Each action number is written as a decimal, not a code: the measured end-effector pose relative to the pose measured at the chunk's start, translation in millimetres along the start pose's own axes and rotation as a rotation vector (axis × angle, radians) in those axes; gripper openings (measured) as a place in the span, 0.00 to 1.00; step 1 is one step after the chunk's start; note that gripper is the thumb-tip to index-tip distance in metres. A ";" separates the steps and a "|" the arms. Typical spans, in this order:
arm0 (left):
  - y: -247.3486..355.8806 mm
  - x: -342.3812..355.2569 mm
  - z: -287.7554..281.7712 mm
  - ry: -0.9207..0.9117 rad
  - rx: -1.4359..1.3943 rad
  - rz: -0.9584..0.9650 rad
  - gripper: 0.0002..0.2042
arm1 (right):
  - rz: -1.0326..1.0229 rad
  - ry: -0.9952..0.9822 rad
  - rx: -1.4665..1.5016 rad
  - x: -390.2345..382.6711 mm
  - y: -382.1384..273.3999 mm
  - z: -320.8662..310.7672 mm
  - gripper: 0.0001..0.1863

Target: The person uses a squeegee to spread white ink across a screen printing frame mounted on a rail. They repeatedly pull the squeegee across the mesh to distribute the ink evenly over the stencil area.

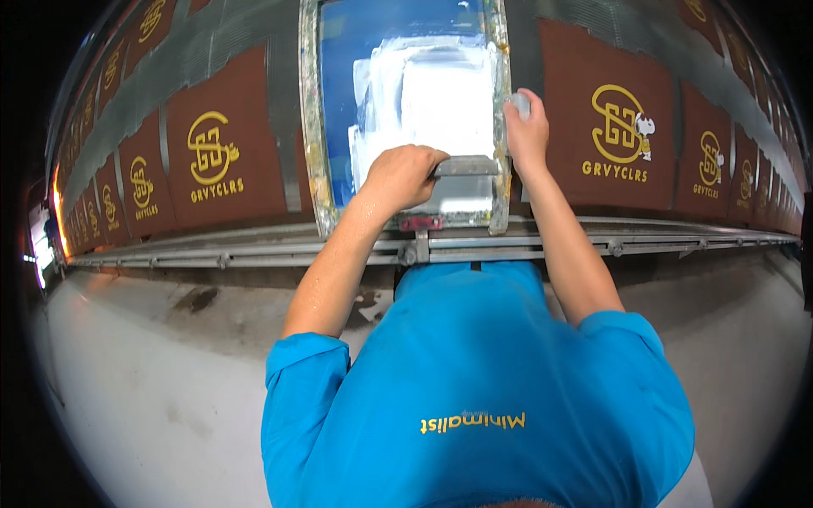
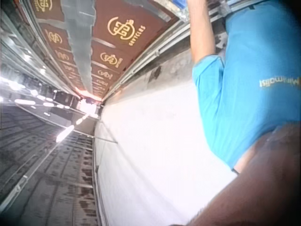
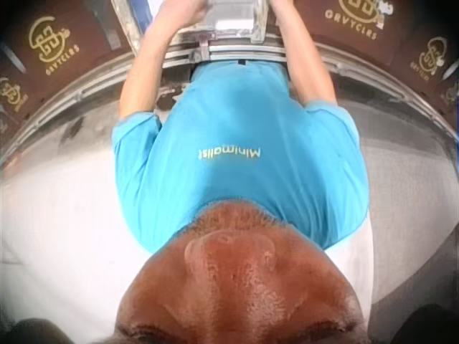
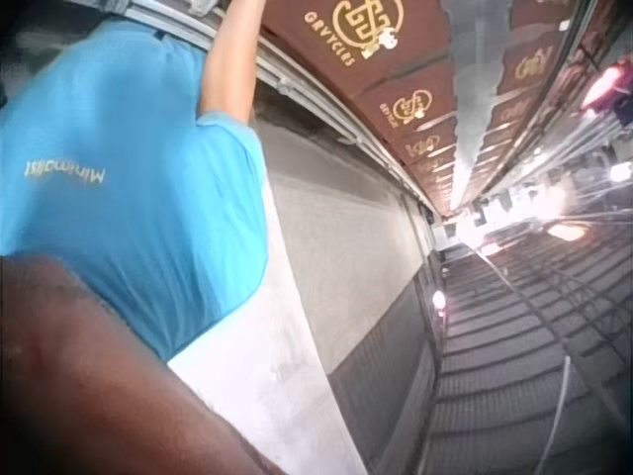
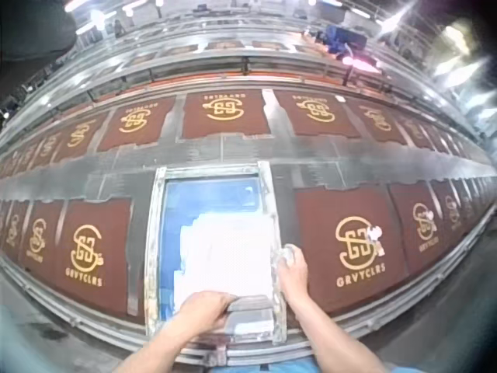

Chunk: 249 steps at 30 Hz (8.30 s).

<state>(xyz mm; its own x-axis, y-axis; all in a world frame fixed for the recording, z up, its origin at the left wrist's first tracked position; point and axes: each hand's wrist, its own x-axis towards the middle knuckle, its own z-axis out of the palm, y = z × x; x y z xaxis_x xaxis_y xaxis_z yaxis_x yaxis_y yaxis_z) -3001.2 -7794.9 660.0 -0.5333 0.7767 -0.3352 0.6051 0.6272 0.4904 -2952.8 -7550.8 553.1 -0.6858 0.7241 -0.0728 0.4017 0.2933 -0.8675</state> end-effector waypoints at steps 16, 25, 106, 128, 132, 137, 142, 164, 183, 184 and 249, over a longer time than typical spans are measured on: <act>-55.5 153.0 -81.8 0.132 0.219 -0.019 0.09 | -0.813 -0.113 -0.256 64.0 -82.6 -5.5 0.24; -32.5 84.3 -19.2 0.134 0.258 -0.028 0.18 | -0.836 -0.361 -0.452 1.6 -53.6 1.5 0.09; -382.2 -286.4 -173.2 -0.054 -0.136 -0.089 0.23 | 0.171 -0.066 0.092 -212.5 -249.7 395.0 0.17; -450.9 -123.9 -244.9 0.188 0.249 -0.047 0.10 | -0.734 -0.338 -0.477 -135.2 -335.4 432.1 0.12; -434.1 -192.2 -182.0 0.187 0.276 -0.058 0.14 | -0.939 -0.215 -0.461 -209.2 -289.4 415.2 0.13; -402.5 -263.8 -135.9 0.200 0.125 -0.019 0.15 | -0.887 -0.285 -0.420 -292.7 -276.1 377.5 0.11; -430.6 -194.4 -211.1 -0.083 0.078 -0.064 0.13 | -0.833 -0.500 -0.538 -210.1 -314.3 394.7 0.18; -393.1 -326.7 -85.3 0.319 0.119 0.060 0.35 | -0.464 0.015 -0.189 -255.1 -264.8 349.1 0.19; -434.7 -209.5 -187.3 0.373 0.088 0.090 0.29 | 0.218 -0.044 0.060 -208.4 -261.8 387.0 0.21; -437.3 -229.4 -159.6 0.451 0.084 0.136 0.32 | 0.221 -0.045 0.050 -208.7 -264.2 388.0 0.22; -783.1 -454.3 -358.5 -0.190 0.020 -0.086 0.12 | -0.737 -0.611 -0.449 -410.8 -528.1 741.6 0.17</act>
<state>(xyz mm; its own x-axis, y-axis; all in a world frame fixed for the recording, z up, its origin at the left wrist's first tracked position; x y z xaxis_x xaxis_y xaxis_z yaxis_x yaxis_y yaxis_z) -3444.7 -8659.9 716.5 -0.4638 0.7163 -0.5214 0.5746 0.6911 0.4384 -3333.3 -8466.1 676.2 -0.9903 -0.1278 0.0544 -0.1367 0.8271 -0.5452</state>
